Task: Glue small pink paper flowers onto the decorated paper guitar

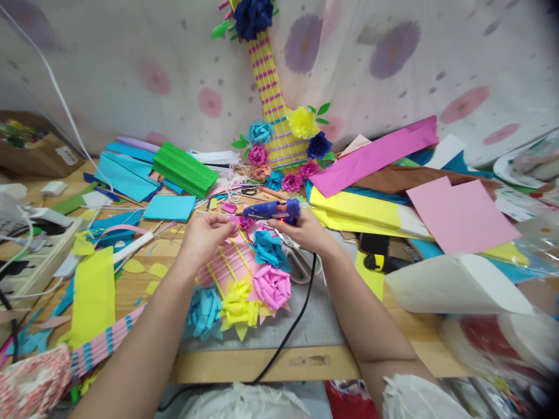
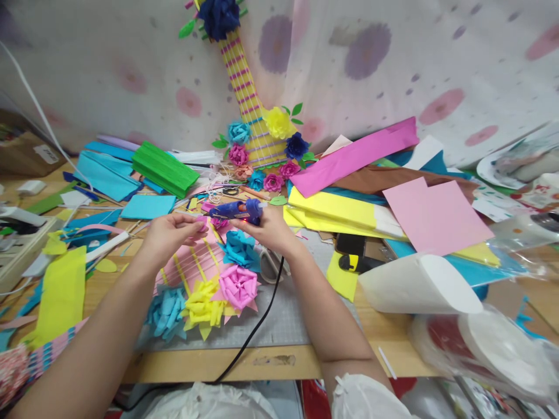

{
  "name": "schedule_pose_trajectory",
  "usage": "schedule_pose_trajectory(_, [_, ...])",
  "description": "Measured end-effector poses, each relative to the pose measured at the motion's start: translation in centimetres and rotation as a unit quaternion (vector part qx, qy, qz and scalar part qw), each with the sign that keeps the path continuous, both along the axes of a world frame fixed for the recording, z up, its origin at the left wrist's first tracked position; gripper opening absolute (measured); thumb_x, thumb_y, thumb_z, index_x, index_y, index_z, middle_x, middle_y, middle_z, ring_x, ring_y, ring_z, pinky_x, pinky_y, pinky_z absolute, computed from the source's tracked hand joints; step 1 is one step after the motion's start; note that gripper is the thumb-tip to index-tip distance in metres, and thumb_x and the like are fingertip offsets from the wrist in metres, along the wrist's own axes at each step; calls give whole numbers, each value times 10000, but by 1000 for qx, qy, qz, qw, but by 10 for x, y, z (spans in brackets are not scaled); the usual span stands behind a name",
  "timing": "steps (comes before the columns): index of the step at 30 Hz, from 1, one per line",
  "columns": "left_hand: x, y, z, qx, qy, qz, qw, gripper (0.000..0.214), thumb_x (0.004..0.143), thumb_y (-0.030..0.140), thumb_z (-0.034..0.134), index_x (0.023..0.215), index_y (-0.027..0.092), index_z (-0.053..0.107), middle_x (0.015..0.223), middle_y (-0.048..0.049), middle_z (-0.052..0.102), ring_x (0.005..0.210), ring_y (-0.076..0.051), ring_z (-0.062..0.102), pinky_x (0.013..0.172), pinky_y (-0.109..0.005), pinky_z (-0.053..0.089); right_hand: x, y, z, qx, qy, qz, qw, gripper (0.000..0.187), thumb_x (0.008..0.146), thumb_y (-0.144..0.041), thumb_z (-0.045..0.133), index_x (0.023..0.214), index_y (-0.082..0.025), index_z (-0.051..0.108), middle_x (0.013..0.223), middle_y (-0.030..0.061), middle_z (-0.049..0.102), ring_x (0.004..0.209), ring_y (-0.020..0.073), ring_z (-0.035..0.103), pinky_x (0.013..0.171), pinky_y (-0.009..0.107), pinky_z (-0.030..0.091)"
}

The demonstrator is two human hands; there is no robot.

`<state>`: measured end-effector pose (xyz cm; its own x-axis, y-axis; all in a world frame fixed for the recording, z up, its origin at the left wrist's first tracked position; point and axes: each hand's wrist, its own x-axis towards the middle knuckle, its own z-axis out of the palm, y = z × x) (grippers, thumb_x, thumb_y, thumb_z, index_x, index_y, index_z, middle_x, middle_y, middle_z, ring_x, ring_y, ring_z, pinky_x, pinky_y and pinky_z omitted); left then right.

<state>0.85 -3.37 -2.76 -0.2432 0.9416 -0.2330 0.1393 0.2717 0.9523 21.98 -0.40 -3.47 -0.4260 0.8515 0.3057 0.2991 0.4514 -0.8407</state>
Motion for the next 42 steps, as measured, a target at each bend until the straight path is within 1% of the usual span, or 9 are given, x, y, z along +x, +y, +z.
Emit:
schedule_pose_trajectory(5, [2,-2,1,13,4,-7,1000,246,539,314,768,671,136,660,627,-52,698,625,-183,683,495,-226,486,-1,-1,-1,-19,-12,-4,1000,378,801,-420,627,1140,-258,673,1169,19,676,1096,230,619,1029,418,455])
schedule_pose_trajectory(11, [1,0,-2,4,-3,-5,1000,262,526,316,773,670,133,653,618,-53,696,626,-185,683,493,-225,488,0,1,0,14,3,1,1000,371,822,-365,615,1172,-250,655,1245,20,632,1208,209,546,1102,376,381])
schedule_pose_trajectory(16, [3,-2,-1,4,-11,-8,1000,256,519,293,768,677,133,644,603,-35,686,596,-171,675,476,-217,486,-1,1,-2,17,-9,-5,1000,379,809,-395,620,1137,-212,669,1189,39,662,1118,217,599,1014,360,450])
schedule_pose_trajectory(18, [3,-3,-1,0,-16,-7,1000,253,520,283,766,680,133,639,601,-33,685,587,-167,672,469,-214,485,2,3,-5,15,-14,-33,999,381,805,-422,617,1104,-195,680,1132,48,684,1038,216,630,948,348,484])
schedule_pose_trajectory(23, [2,-6,0,19,-17,-4,1000,231,552,271,747,707,131,647,598,-28,682,608,-168,679,465,-205,483,23,9,-22,-24,-18,-146,989,437,752,-555,617,894,-154,715,801,48,720,753,200,656,730,319,523])
schedule_pose_trajectory(30, [11,-11,6,45,-15,0,999,180,619,265,700,720,126,646,578,-19,664,609,-163,678,488,-209,494,66,0,-67,-82,-49,-297,950,478,684,-581,646,825,-129,717,783,87,723,773,240,667,712,338,515])
schedule_pose_trajectory(37, [17,-17,6,68,-41,2,997,194,611,264,707,734,141,619,618,-14,668,650,-177,689,488,-210,496,85,-10,-91,-110,-127,-341,925,514,686,-583,644,944,-145,714,893,122,731,871,285,667,800,416,507])
schedule_pose_trajectory(40, [19,-19,4,70,-59,4,996,216,599,265,715,735,152,592,628,-9,669,638,-176,681,481,-219,500,85,-11,-91,-112,-140,-335,925,535,686,-584,646,978,-138,686,929,139,714,881,283,656,799,419,500])
schedule_pose_trajectory(42, [19,-19,2,71,-69,10,995,227,598,277,716,739,157,585,629,-7,666,641,-172,675,491,-226,506,85,-13,-85,-75,-135,-336,929,602,652,-585,677,1053,-137,640,967,135,694,880,270,640,792,413,494])
